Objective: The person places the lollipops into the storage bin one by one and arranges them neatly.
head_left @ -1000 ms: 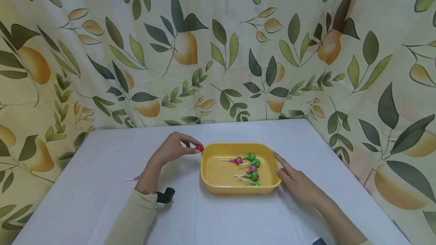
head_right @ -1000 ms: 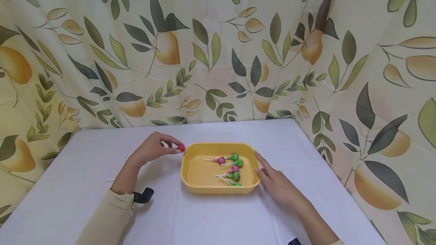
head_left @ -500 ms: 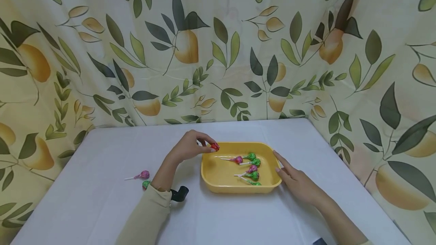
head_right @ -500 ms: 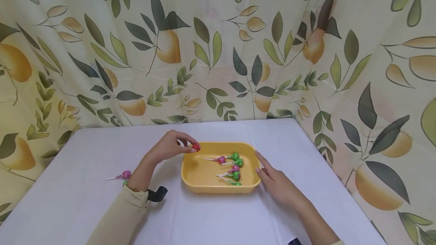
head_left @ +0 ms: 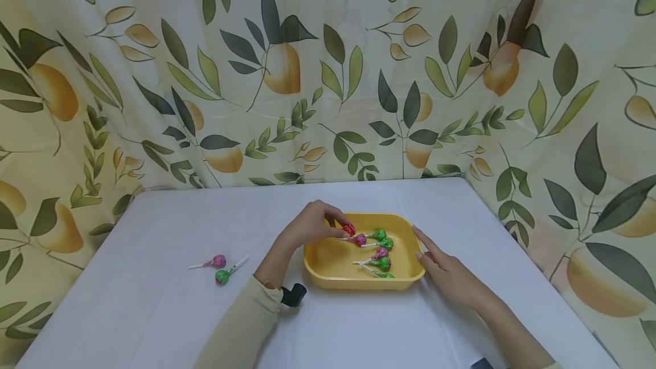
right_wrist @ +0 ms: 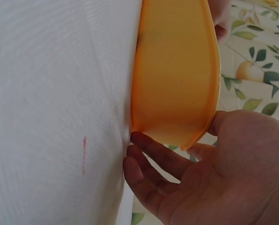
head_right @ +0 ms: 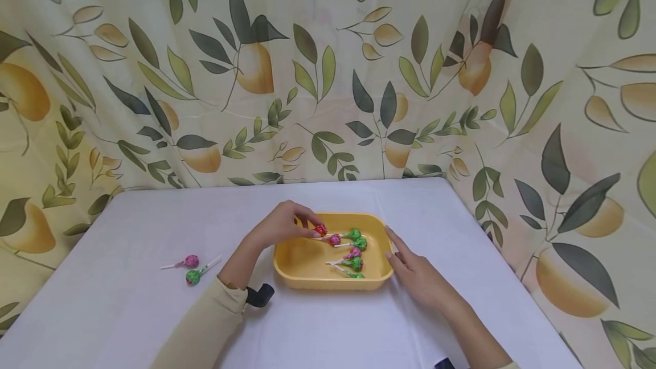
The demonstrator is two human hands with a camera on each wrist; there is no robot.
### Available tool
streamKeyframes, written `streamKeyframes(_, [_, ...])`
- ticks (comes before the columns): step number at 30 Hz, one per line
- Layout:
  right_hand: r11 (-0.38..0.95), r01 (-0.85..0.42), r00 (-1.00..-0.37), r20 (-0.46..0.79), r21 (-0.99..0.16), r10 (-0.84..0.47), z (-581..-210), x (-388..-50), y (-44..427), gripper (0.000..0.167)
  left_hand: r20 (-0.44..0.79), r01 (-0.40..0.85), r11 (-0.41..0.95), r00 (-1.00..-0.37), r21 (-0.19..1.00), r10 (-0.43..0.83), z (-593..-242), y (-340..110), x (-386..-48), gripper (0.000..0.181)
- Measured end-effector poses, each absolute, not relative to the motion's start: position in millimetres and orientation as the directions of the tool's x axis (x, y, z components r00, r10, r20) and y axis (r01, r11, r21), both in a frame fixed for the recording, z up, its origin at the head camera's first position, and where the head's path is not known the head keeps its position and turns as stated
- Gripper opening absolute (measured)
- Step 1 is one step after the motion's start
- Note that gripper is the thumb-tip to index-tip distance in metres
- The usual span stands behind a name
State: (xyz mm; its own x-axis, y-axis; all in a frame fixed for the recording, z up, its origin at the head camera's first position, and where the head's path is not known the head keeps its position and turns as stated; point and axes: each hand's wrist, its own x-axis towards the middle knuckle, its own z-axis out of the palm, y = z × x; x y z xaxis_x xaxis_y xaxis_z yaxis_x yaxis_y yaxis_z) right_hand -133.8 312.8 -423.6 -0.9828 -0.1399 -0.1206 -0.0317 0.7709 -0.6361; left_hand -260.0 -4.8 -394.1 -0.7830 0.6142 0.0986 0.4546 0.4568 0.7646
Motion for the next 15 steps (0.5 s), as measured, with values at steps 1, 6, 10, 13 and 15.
streamKeyframes(1, [0.771, -0.033, -0.983, -0.121, -0.636, -0.141, -423.6, -133.9, 312.8, 0.066, 0.097, 0.456, 0.456, -0.78, 0.764, 0.618, -395.8, -2.1, -259.7, 0.017])
streamKeyframes(6, [0.762, -0.038, -0.983, -0.111, -0.646, -0.143, -423.8, -133.2, 312.8, 0.064, 0.094, 0.462, 0.436, -0.762, 0.772, 0.64, -402.7, 9.5, -255.9, 0.014])
streamKeyframes(10, [0.762, -0.04, -0.983, -0.11, -0.646, -0.144, -422.7, -133.5, 312.7, 0.064, 0.117, 0.479, 0.402, -0.744, 0.78, 0.658, -410.0, 16.8, -254.2, 0.013])
streamKeyframes(13, [0.764, -0.036, -0.983, -0.116, -0.645, -0.144, -422.5, -133.2, 312.6, 0.065, 0.107, 0.458, 0.4, -0.753, 0.794, 0.65, -414.8, 22.0, -252.5, 0.013])
streamKeyframes(15, [0.76, -0.035, -0.983, -0.115, -0.649, -0.143, -422.4, -132.7, 312.5, 0.065, 0.088, 0.43, 0.408, -0.768, 0.806, 0.634, -417.1, 25.1, -250.8, 0.013])
